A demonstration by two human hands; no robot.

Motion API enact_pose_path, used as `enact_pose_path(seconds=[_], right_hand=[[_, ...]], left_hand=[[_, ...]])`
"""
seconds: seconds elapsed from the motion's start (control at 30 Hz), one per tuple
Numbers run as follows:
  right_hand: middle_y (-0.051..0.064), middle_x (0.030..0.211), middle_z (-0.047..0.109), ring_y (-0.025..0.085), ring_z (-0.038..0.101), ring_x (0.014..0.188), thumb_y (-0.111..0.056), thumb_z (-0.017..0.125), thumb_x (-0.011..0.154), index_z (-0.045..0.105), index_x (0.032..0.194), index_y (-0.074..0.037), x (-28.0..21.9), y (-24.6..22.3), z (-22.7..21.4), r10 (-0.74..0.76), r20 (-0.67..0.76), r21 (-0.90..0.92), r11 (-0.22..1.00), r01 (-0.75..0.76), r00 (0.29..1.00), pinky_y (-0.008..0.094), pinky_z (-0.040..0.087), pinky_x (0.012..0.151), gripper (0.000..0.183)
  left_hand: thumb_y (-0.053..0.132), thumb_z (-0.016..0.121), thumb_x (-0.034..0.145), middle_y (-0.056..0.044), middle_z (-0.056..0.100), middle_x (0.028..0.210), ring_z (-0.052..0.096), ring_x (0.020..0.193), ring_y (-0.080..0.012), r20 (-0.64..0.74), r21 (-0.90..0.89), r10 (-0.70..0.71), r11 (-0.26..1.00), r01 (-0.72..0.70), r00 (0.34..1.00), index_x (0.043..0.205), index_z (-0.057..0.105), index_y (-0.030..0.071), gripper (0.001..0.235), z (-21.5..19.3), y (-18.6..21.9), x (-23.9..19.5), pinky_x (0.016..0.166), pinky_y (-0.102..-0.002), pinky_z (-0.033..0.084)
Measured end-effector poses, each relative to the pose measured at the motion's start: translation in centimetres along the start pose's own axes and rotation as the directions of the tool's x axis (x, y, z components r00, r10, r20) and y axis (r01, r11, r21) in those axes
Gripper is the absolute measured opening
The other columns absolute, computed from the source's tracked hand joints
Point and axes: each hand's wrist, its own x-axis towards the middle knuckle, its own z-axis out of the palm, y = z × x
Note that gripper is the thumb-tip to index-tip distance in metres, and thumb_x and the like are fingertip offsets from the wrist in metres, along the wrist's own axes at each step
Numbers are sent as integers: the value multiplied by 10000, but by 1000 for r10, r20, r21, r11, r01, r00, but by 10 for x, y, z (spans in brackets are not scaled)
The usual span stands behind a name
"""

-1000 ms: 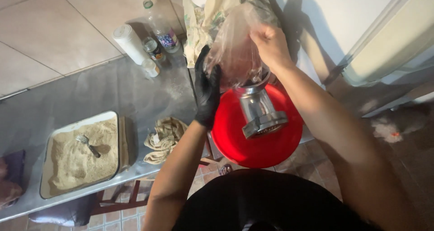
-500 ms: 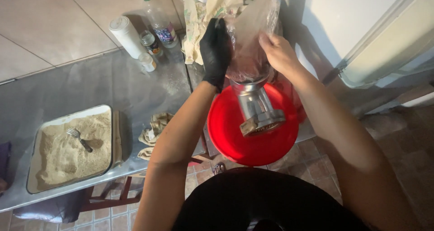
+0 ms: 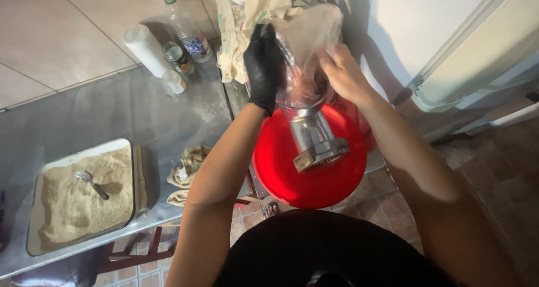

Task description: Feeding raw meat into a meat grinder on a kitchen counter.

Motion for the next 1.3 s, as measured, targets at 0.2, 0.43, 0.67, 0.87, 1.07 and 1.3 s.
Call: enact_pose_path(seconds=[0.2, 0.43, 0.67, 0.87, 1.07, 1.3], right_hand=[[126, 1367, 709, 292, 659, 1319, -723, 309, 888, 713, 1213, -140, 18, -17, 1, 481, 308, 153, 827, -541, 821, 417, 397, 1213, 781], [185, 1490, 592, 364, 570, 1386, -759, 328, 861, 610, 1405, -68, 3, -29, 8, 476, 170, 82, 866, -494, 863, 454, 413, 1175, 923], [171, 1500, 540, 347, 523, 1378, -582, 230, 1045, 548, 1481, -105, -18, 1, 13, 268, 53, -133, 957, -259, 962, 442, 408, 1131, 720], [185, 1436, 547, 333, 459, 1394, -437, 270, 1098, 583, 1444, -101, -24, 17, 10, 235, 64, -197, 956, -219, 970, 467, 349, 1166, 576], [142, 985, 667, 264, 641, 974, -564, 354, 1114, 689, 1080, -38, -19, 49, 3, 155, -148, -63, 984, -165, 977, 411, 481, 831, 625], [19, 1127, 691, 156, 677, 1111, -524, 424, 1100, 668, 1135, -115, 8, 23, -5, 8, -13, 423, 906, -2, 1000, 304, 529, 1068, 478]], left_hand=[[222, 527, 1066, 84, 543, 842, 468, 837, -40, -98, -175, -26, 985, 8, 995, 862, 592, 177, 219, -7, -26, 4, 779, -247, 444], [190, 556, 1077, 46, 646, 995, 553, 982, -60, -168, -104, 59, 992, -78, 984, 1025, 685, 116, 158, -16, -54, 12, 934, -260, 488], [310, 467, 1052, 65, 421, 650, 407, 571, -66, -116, -64, -81, 995, 74, 990, 762, 477, 202, 309, -5, -15, 18, 540, -278, 367], [328, 467, 1055, 66, 451, 711, 395, 658, -79, -6, -73, -42, 996, 42, 999, 779, 503, 206, 304, -3, -36, 26, 605, -280, 342], [381, 583, 1043, -75, 629, 1075, 575, 1046, -183, 13, -69, -232, 970, 232, 973, 1137, 604, 120, 278, -30, -26, -8, 950, -358, 460], [146, 577, 1053, 46, 566, 885, 524, 848, -76, -24, -186, -142, 973, 135, 990, 913, 629, 142, 150, -42, -52, -10, 790, -267, 468]])
